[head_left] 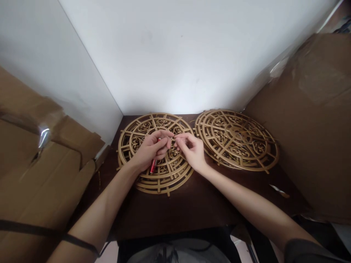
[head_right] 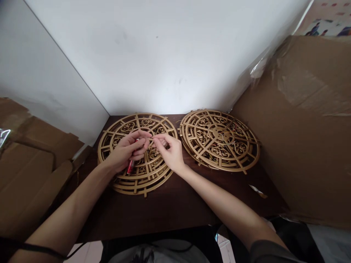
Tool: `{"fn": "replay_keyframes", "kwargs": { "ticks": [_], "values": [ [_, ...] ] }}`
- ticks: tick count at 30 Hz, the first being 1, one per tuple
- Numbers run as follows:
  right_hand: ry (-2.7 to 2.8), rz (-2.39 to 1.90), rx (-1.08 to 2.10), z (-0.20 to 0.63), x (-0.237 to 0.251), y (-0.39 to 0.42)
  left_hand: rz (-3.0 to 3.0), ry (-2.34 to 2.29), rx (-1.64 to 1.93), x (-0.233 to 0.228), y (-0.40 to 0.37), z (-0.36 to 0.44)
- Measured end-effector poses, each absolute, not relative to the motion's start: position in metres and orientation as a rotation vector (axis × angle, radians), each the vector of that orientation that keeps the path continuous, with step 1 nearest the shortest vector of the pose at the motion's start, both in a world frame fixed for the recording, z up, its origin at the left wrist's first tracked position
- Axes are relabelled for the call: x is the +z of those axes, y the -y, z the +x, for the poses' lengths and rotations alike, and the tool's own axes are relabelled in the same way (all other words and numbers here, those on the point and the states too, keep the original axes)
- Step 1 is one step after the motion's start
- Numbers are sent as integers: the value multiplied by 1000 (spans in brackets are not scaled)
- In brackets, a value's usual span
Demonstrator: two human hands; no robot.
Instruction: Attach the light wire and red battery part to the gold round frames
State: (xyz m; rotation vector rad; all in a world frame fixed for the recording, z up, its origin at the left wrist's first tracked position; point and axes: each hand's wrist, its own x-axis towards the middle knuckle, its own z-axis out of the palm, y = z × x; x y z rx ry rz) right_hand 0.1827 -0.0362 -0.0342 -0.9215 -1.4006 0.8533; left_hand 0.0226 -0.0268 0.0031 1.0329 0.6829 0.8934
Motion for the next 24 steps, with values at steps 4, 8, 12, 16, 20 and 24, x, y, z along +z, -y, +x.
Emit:
{"fn": "replay_keyframes", "kwargs": {
  "ticks": [4, 8, 12, 16, 20, 24],
  "values": [
    [1425, -934, 821, 184, -32, 37, 1099, -698, 861, 4, 29, 23],
    [1520, -957, 733, 183, -29, 39, 1152, -782, 966, 1, 30, 26],
    [1548, -959, 695, 182, -29, 39, 1199, -859, 1024, 1, 30, 28],
    [1495, -859, 737, 182, -31, 40, 1210, -932, 1063, 0, 28, 28],
    [1459, -756, 799, 182, -34, 40, 1181, -947, 1094, -1, 26, 27],
    [1474, -834, 808, 183, -35, 39, 1190, -947, 1095, -2, 26, 27]
  ]
}}
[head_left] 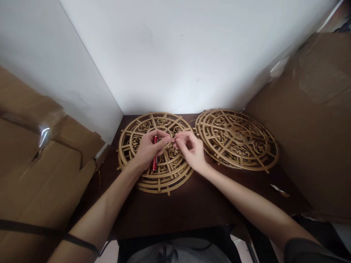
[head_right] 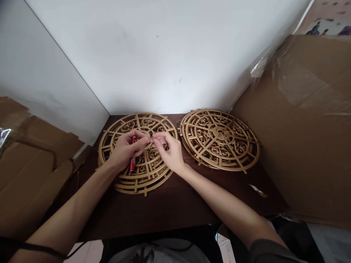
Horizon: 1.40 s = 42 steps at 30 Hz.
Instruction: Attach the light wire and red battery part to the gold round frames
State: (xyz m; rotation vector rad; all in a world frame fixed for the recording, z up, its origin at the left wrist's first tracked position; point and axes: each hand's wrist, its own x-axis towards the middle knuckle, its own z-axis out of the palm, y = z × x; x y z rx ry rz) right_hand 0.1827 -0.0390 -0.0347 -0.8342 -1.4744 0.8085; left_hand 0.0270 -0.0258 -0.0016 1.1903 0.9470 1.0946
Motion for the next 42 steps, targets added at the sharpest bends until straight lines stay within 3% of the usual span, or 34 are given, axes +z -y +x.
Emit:
{"fn": "replay_keyframes", "kwargs": {
  "ticks": [13, 35, 42],
  "values": [
    [1668, -954, 511, 182, -27, 42, 1326, -934, 1179, -2, 29, 27],
    [1744, -972, 445, 181, -30, 40, 1384, -960, 1181, -6, 27, 26],
    [1780, -958, 432, 181, -32, 39, 1650, -985, 1197, -5, 27, 26]
  ]
}}
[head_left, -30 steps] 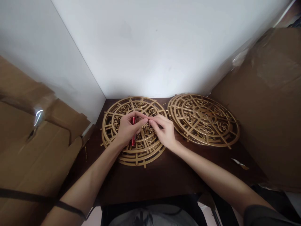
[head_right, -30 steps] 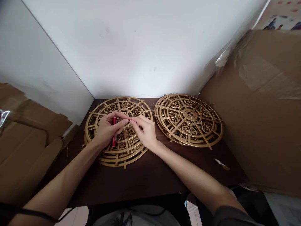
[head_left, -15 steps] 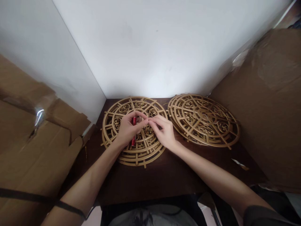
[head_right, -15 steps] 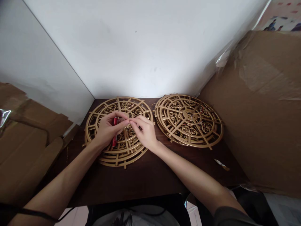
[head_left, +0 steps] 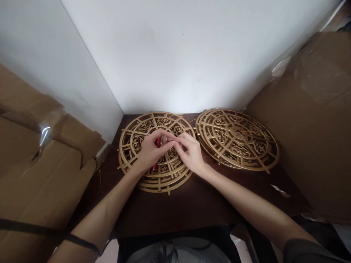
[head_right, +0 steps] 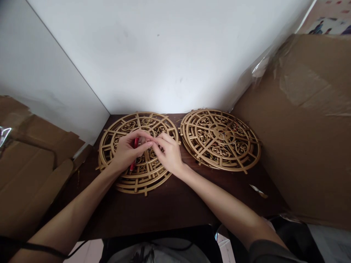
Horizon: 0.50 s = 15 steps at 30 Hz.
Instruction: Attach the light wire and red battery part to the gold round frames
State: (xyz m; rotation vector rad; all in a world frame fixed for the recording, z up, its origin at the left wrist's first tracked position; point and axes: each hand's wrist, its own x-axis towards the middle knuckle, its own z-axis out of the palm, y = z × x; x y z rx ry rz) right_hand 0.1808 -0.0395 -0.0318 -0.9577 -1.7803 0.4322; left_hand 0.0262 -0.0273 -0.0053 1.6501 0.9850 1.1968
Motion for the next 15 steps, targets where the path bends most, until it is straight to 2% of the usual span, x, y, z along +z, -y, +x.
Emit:
{"fn": "replay_keyframes", "kwargs": {
  "ticks": [15],
  "values": [
    [1815, -958, 403, 182, -33, 39, 1684, -985, 1219, -6, 27, 27]
  ]
}}
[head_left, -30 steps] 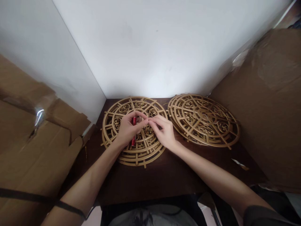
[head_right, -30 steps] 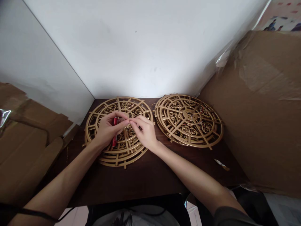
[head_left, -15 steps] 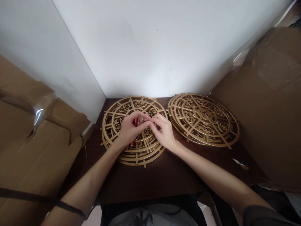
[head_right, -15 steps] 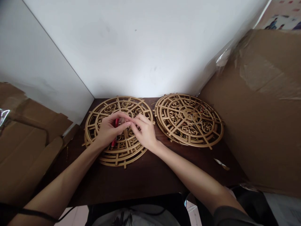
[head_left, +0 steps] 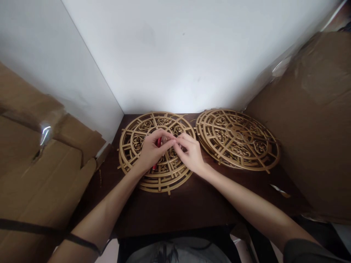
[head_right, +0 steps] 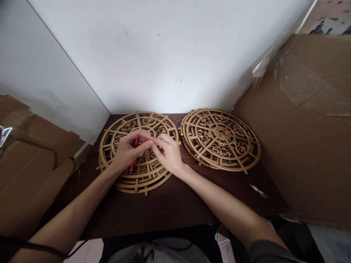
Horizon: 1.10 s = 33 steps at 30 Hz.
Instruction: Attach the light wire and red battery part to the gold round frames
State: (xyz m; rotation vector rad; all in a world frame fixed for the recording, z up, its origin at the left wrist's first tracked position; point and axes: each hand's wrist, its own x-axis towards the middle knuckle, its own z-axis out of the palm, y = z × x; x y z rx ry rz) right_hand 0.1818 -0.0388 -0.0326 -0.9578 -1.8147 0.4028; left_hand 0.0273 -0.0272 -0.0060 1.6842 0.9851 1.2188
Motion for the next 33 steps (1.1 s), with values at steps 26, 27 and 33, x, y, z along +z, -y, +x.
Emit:
{"fn": "replay_keyframes", "kwargs": {
  "ticks": [26, 27, 33],
  "values": [
    [1720, -945, 429, 181, -30, 42, 1378, -1031, 1297, -6, 25, 29],
    [1717, -940, 438, 181, -29, 43, 1387, -1026, 1298, -7, 25, 29],
    [1688, -955, 467, 181, -29, 43, 1467, -997, 1284, -10, 25, 28]
  ]
}}
